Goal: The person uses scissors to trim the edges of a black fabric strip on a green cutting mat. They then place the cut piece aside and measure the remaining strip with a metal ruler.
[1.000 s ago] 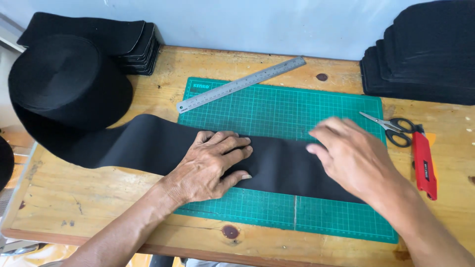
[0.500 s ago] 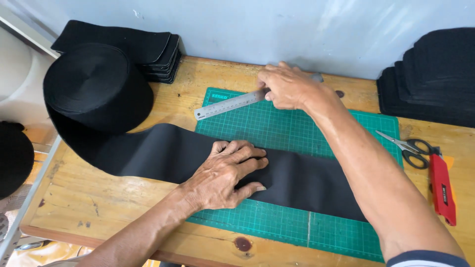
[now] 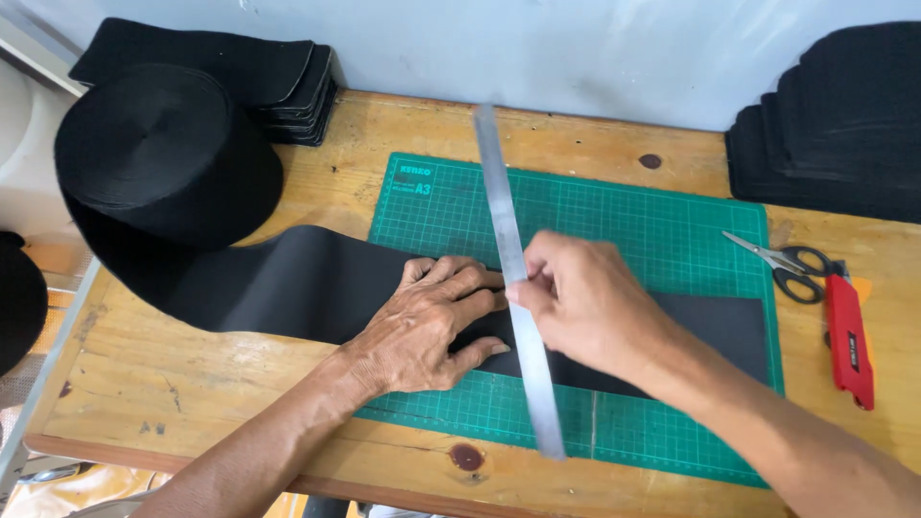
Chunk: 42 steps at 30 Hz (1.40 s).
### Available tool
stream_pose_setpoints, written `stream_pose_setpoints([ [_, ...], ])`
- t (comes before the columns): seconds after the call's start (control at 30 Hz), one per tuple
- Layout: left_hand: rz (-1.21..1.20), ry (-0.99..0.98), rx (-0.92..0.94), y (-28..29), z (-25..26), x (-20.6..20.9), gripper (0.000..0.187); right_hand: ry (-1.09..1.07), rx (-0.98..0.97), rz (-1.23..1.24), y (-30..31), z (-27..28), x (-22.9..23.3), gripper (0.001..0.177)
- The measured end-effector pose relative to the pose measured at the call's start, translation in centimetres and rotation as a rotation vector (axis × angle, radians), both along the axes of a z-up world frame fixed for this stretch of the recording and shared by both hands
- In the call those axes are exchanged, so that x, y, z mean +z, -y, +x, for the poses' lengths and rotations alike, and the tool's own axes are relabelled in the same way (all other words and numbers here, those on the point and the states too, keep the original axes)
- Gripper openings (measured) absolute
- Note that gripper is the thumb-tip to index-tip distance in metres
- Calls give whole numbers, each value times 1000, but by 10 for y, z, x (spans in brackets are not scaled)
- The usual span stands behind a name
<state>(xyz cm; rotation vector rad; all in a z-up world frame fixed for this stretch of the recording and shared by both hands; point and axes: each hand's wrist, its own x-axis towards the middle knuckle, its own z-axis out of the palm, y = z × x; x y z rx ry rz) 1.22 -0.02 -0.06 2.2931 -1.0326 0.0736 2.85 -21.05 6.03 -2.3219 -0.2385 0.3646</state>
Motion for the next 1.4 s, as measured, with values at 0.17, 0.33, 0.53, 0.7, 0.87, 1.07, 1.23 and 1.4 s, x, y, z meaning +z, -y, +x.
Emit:
stream_pose_setpoints([
  [0.17,-7,-9,2,0,-2,-1,30,10,-112,67,13,-23,-46,41],
  [0.33,-1,0,2,1,-3,0,32,159,-56,-164,21,-26,-60,32],
  [0.53,127,30,-28,2,-4,-1,38,222,-111,-307,51,-53,-55,32],
  [0.7,125,150,-30,2,-1,-4,59,386,-217,-430,117,-85,-70,51],
  [0.87,99,-56,-33,-1,3,2,50,373,-388,-338,136,-99,-85,45],
  [1.07,39,-209,-88,-10,7,8,47,387,-413,-315,137,-102,-90,48],
  [1.23,95,-213,-117,-12,18,9,54,474,-385,-334,135,-103,-92,58],
  [1.4,135,-268,-156,-13,28,17,63,372,-448,-335,135,-102,-91,56],
])
